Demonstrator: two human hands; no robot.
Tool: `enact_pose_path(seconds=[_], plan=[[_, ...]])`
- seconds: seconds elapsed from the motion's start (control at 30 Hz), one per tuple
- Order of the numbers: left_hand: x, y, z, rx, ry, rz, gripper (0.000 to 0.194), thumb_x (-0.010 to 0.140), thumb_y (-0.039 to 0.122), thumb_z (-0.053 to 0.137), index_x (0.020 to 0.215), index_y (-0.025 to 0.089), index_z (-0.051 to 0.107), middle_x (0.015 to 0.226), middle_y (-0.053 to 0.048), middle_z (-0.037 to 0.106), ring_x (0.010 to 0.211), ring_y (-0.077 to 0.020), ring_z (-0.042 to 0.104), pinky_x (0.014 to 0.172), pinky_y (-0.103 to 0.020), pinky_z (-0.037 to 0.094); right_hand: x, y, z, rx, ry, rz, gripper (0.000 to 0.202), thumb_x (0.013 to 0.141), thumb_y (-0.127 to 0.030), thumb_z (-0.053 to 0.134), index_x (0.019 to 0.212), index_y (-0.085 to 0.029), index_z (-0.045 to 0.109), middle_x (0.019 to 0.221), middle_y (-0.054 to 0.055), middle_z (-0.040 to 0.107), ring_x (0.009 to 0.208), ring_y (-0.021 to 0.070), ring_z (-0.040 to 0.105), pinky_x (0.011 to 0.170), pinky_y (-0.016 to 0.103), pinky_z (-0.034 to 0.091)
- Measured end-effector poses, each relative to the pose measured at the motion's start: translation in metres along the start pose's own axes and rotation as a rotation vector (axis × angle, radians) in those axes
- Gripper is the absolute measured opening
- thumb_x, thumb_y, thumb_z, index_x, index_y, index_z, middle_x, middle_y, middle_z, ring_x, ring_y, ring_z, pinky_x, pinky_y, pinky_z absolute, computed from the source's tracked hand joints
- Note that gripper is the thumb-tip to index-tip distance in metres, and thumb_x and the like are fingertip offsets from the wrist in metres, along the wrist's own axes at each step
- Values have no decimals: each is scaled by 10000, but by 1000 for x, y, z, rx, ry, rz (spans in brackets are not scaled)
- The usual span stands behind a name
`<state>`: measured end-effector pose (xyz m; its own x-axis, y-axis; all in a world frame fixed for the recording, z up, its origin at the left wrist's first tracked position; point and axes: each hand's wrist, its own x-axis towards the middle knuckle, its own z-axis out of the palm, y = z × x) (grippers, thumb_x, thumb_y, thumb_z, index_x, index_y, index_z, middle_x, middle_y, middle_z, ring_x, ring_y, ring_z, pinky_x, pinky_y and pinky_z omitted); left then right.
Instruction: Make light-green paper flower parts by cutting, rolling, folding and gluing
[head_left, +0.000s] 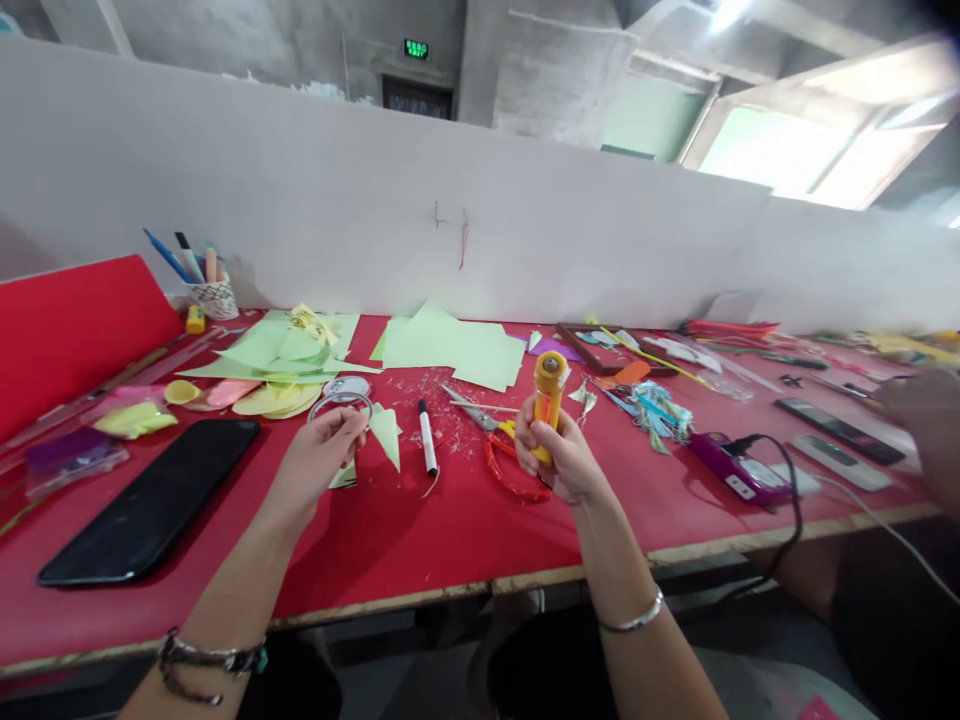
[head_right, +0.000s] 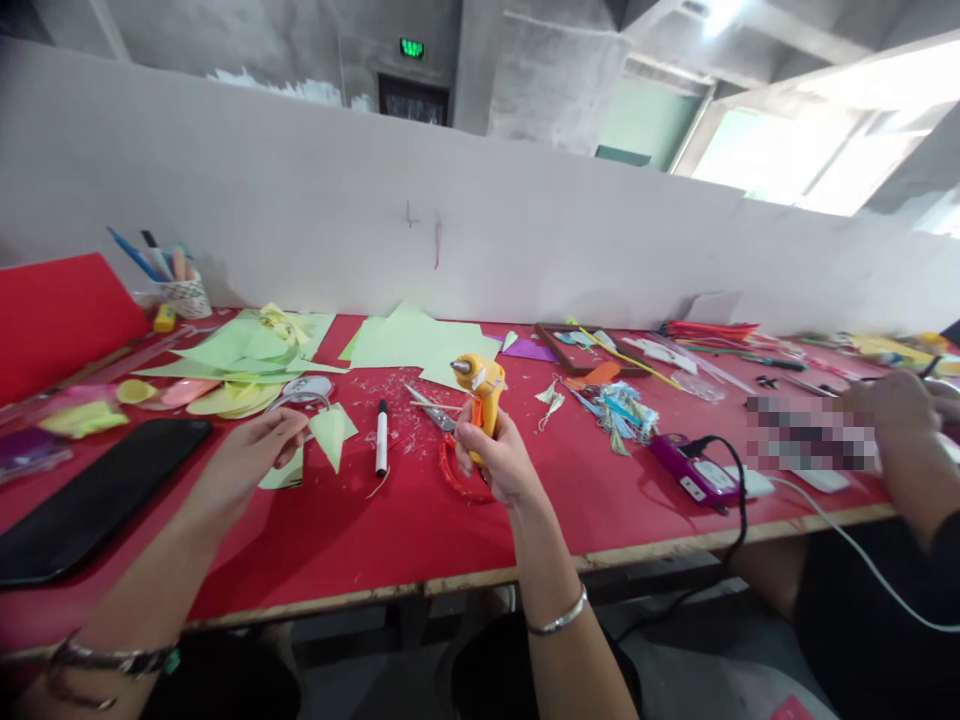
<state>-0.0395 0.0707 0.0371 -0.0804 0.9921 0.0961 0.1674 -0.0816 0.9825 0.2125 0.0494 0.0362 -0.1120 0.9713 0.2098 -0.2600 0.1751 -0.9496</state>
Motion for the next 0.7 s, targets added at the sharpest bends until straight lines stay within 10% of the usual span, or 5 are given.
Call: enact_pose_path(seconds=[0.7], plan=[[2, -5, -1, 26, -35, -14, 256, 710, 397, 544, 629, 163, 480, 571, 49, 442, 447, -43, 336, 421, -162, 258, 0, 1, 0, 188, -167, -11, 285, 680, -388, 644, 750, -193, 448, 559, -93, 429, 353, 15, 378, 344, 161, 242]])
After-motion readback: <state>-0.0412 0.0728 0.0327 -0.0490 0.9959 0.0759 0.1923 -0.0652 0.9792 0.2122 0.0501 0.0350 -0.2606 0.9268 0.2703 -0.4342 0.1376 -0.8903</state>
